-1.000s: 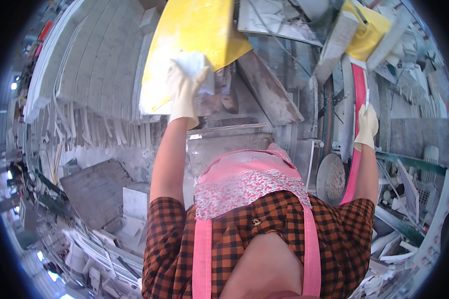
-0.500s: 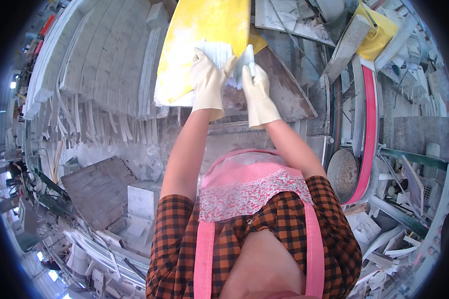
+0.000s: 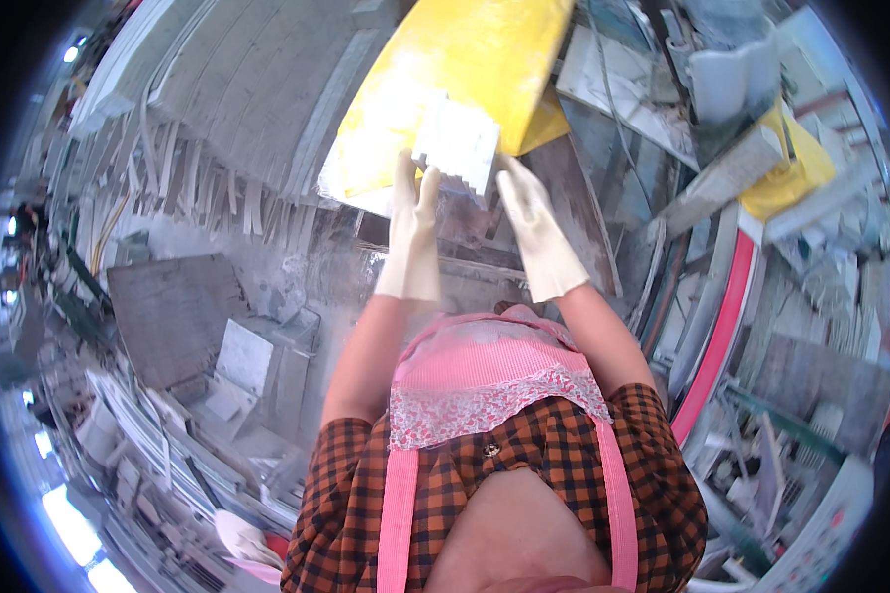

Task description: The person repeatedly picks up white rectangular blocks from a stack, places them on a yellow surface, and then stacks them back. The cycle repeats with consistent hand movements and no visible tool use.

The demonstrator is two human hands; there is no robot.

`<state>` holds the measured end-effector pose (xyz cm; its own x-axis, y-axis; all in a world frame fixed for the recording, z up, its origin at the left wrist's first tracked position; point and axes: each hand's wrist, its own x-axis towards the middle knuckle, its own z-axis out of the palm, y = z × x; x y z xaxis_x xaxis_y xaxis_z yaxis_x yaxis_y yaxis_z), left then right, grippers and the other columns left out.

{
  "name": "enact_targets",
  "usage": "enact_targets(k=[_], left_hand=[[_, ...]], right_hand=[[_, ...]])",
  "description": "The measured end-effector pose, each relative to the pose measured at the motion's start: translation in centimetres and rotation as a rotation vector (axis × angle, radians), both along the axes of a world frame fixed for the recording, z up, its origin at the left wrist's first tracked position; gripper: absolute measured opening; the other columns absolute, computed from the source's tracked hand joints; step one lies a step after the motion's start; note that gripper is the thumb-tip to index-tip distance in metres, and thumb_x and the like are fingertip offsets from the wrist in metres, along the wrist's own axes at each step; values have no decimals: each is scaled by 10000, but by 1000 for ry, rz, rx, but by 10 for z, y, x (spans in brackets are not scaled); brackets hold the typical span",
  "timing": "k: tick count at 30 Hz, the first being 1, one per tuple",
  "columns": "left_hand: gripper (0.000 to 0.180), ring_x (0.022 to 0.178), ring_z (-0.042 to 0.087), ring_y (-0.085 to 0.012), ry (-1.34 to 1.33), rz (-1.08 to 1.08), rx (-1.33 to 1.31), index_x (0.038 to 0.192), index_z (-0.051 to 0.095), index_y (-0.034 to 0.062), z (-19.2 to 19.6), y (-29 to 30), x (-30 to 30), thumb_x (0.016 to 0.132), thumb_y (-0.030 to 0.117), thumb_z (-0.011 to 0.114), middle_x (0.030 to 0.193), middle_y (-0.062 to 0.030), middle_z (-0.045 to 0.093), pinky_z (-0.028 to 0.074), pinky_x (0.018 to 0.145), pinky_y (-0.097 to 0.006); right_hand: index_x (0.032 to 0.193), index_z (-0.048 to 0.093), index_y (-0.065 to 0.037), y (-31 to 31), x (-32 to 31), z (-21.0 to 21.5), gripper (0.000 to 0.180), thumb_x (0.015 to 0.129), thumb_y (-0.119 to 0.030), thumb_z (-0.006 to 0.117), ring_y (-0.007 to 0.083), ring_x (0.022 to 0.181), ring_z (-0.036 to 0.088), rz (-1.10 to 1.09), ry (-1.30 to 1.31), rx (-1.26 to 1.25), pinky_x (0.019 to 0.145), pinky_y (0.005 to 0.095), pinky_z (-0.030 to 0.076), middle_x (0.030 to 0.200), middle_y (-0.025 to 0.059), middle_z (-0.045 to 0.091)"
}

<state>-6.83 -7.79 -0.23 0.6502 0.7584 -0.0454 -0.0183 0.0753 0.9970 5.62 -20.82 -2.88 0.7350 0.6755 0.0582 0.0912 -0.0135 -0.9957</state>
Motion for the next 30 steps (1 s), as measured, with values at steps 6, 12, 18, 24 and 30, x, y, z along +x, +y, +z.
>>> enact_targets(k=[6, 12, 18, 24, 30], left_hand=[[675, 1339, 483, -252, -226, 390, -338, 1537, 362, 14, 15, -56, 46, 1074, 505, 370, 1481, -157, 474, 382, 1121, -377], [736, 1378, 463, -262, -358, 547, -305, 1621, 210, 163, 15, -65, 77, 1056, 597, 390, 1544, -115, 408, 444, 1092, -434], [807, 1465, 330, -269, -369, 642, -255, 1630, 122, 73, -14, -65, 81, 1059, 546, 439, 1629, -141, 266, 321, 1166, -424], [772, 1421, 416, -272, -379, 633, -154, 1637, 136, 85, -19, -53, 85, 1064, 495, 451, 1584, -157, 356, 377, 1155, -425], [707, 1413, 418, -260, -376, 782, -189, 1604, 206, -3, -17, -59, 95, 1081, 415, 435, 1546, -178, 411, 323, 1180, -380]], right_hand=[[1583, 201, 61, 30, 118, 8, 740, 1104, -495, 300, 316, 1547, 223, 360, 342, 199, 1278, 411, 158, 1653, 240, 227], [1605, 175, 21, 93, 139, 17, 682, 1113, -436, 294, 277, 1554, 194, 740, 617, 63, 1258, 382, 203, 1683, 162, 190], [1612, 176, -2, 80, 133, 26, 619, 1114, -343, 317, 244, 1538, 237, 564, 2413, 683, 1230, 399, 268, 1685, 117, 212], [1615, 171, -6, 73, 132, 33, 610, 1115, -332, 296, 275, 1534, 249, 482, 2268, 625, 1231, 417, 268, 1684, 135, 211], [1616, 162, -1, 91, 121, 16, 612, 1111, -321, 295, 278, 1545, 216, 558, 2354, 583, 1241, 429, 247, 1690, 143, 181]])
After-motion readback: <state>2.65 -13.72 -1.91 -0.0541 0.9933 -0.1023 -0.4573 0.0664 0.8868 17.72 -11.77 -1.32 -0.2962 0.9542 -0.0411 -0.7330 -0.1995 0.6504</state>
